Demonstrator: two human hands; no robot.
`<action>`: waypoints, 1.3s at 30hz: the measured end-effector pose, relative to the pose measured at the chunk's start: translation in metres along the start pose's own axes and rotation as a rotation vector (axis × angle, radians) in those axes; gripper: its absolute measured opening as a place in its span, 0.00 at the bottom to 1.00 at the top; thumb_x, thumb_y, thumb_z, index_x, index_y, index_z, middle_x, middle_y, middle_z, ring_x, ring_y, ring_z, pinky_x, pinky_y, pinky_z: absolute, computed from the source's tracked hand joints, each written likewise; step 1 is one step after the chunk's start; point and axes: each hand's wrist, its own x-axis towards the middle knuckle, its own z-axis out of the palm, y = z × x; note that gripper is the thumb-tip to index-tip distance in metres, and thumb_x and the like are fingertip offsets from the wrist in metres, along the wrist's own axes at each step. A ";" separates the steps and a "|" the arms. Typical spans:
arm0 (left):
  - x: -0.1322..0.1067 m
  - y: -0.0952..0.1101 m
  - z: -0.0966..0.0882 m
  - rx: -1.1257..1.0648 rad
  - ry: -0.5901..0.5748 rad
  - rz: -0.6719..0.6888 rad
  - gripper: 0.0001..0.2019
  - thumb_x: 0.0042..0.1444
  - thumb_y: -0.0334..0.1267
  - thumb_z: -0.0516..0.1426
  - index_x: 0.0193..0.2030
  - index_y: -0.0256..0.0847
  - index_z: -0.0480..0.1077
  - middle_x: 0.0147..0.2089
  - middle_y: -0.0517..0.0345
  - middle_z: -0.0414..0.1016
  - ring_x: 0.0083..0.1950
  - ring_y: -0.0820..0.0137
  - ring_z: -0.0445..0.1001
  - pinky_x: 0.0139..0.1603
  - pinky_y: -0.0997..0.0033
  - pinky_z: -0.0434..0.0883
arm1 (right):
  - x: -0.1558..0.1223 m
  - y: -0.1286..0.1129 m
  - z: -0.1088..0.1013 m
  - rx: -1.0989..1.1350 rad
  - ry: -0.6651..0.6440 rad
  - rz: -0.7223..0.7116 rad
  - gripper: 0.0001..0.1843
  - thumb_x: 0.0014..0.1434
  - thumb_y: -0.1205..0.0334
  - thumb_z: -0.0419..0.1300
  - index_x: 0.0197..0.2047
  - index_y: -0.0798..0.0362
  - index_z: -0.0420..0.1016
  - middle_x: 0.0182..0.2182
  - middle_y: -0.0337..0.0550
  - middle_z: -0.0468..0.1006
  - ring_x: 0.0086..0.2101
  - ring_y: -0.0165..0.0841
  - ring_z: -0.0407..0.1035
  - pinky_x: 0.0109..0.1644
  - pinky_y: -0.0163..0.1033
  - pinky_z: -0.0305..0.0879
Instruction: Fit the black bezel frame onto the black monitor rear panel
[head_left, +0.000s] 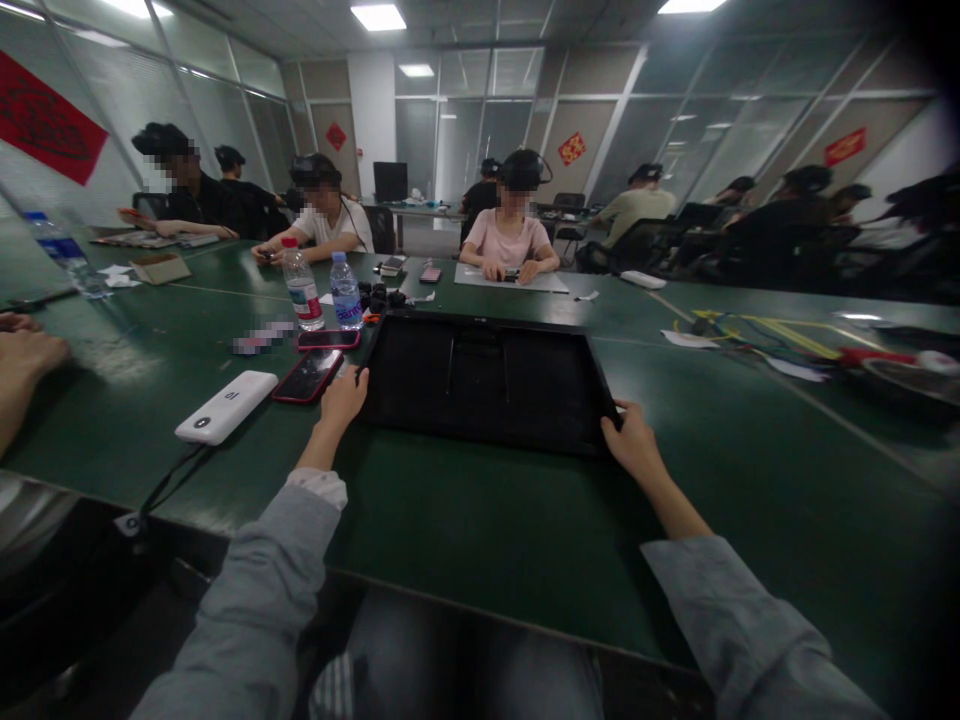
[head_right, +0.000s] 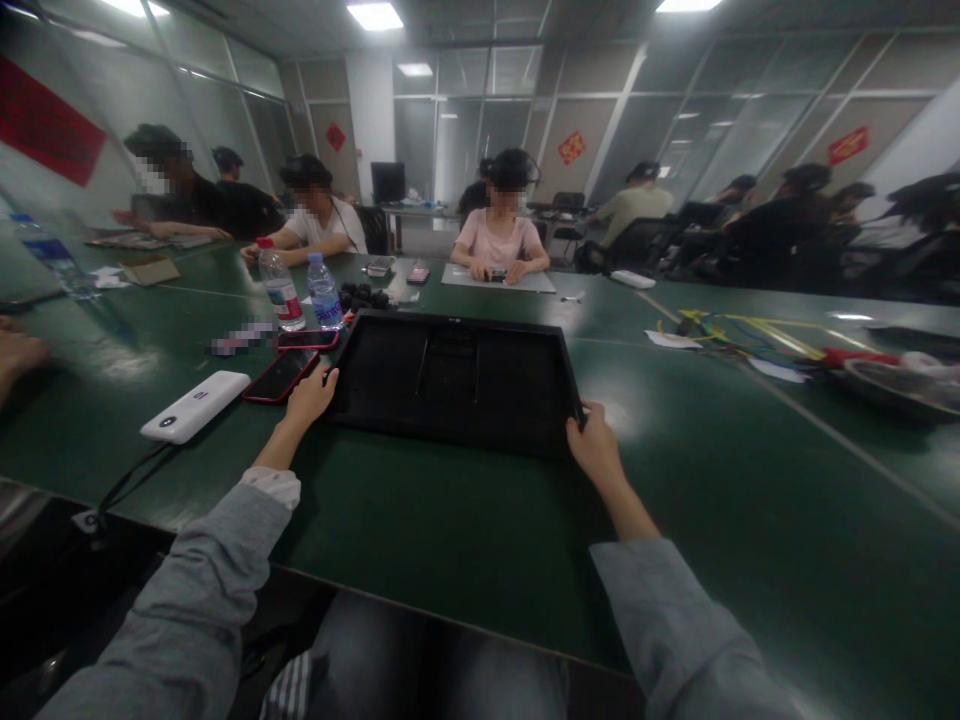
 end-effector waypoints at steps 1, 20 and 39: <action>0.000 0.000 0.000 0.003 -0.001 -0.003 0.26 0.72 0.52 0.41 0.66 0.42 0.65 0.56 0.38 0.79 0.57 0.50 0.78 0.55 0.53 0.72 | 0.000 0.000 0.000 0.007 0.007 -0.004 0.27 0.61 0.61 0.55 0.62 0.61 0.66 0.44 0.59 0.79 0.40 0.44 0.76 0.47 0.46 0.70; -0.002 0.002 -0.002 -0.007 -0.003 0.000 0.26 0.71 0.52 0.41 0.66 0.42 0.65 0.57 0.38 0.78 0.57 0.48 0.78 0.55 0.52 0.71 | -0.001 -0.002 0.000 -0.001 0.010 0.004 0.27 0.60 0.59 0.54 0.62 0.61 0.65 0.43 0.58 0.80 0.38 0.44 0.76 0.46 0.46 0.70; -0.002 0.001 0.000 0.016 0.011 0.011 0.26 0.72 0.51 0.41 0.66 0.41 0.65 0.55 0.38 0.79 0.56 0.50 0.78 0.55 0.54 0.72 | -0.002 -0.007 -0.002 -0.020 -0.011 0.010 0.27 0.62 0.60 0.53 0.63 0.62 0.64 0.46 0.61 0.79 0.41 0.46 0.76 0.50 0.48 0.69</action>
